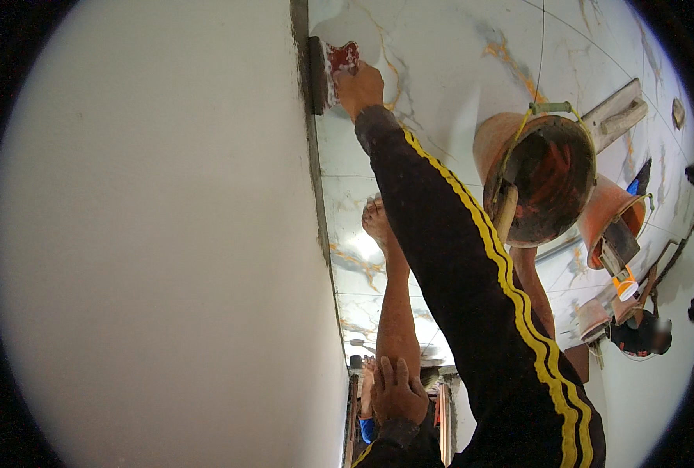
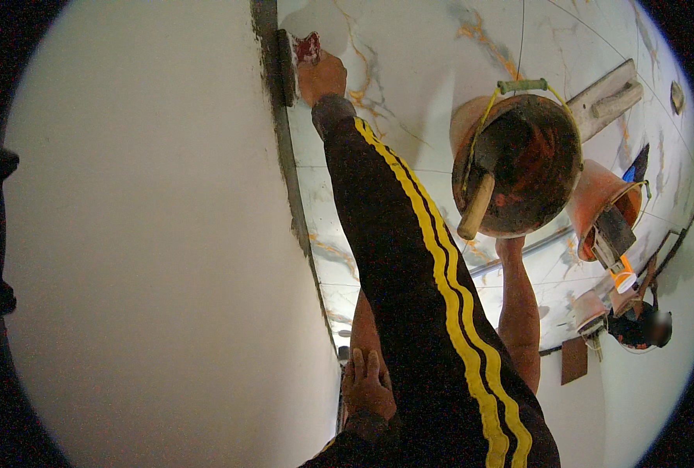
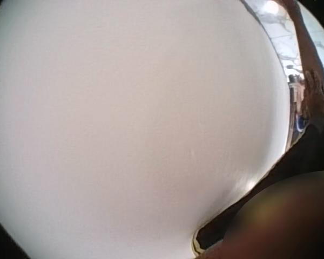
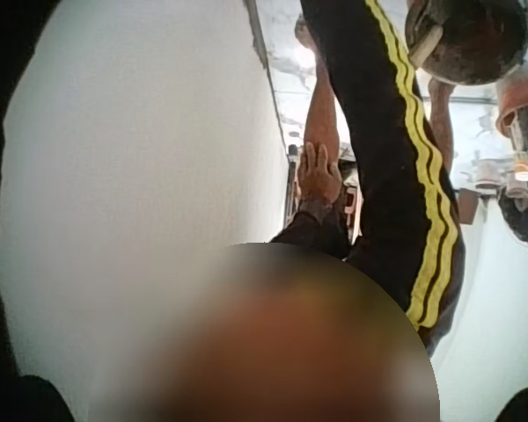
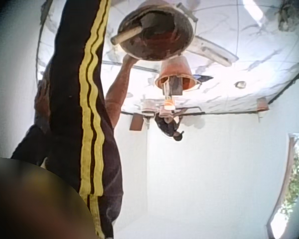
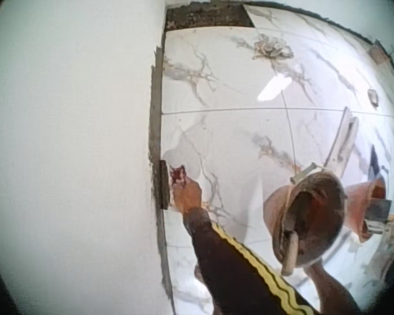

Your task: The person applies grout along the edges of marble-patterned floor tiles using a trowel and a bucket. They smooth the grout lines and wipe excess material from the tile surface with a sponge.

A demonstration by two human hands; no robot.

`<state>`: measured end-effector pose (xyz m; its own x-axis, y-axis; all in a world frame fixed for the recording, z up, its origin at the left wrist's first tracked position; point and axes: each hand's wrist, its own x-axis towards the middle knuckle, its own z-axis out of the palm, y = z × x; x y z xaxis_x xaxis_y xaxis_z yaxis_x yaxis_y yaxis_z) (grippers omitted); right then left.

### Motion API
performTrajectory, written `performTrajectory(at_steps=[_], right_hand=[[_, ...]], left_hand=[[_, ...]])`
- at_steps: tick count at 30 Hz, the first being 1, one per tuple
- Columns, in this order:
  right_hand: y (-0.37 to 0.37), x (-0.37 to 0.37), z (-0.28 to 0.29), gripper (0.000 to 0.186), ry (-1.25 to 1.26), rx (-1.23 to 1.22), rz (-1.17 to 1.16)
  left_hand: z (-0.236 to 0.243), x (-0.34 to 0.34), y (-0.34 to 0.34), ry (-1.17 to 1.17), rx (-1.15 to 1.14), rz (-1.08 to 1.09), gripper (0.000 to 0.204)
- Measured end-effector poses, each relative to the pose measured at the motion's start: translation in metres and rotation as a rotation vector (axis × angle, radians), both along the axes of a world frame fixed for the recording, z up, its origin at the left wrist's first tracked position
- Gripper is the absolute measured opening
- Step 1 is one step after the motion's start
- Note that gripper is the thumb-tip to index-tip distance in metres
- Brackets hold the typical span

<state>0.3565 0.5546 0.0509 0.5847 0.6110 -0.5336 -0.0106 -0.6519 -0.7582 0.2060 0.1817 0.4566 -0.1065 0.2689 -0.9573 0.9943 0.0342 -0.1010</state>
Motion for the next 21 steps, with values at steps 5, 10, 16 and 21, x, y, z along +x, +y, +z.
performTrajectory(at_steps=[5,10,16,21], right_hand=[[-0.007,-0.001,0.003,0.027,0.024,0.077,-0.030],[-0.014,-0.004,0.021,0.020,0.164,0.158,-0.111],[-0.013,-0.004,0.042,0.018,0.188,0.234,-0.112],[-0.012,-0.006,0.073,0.019,0.154,0.207,-0.064]], left_hand=[[0.001,0.001,0.000,0.010,-0.002,-0.031,0.057],[0.002,0.002,-0.002,0.017,0.004,-0.035,0.056],[0.002,0.001,-0.004,0.010,0.017,-0.027,0.056],[0.002,0.002,-0.004,0.008,0.014,-0.011,0.056]])
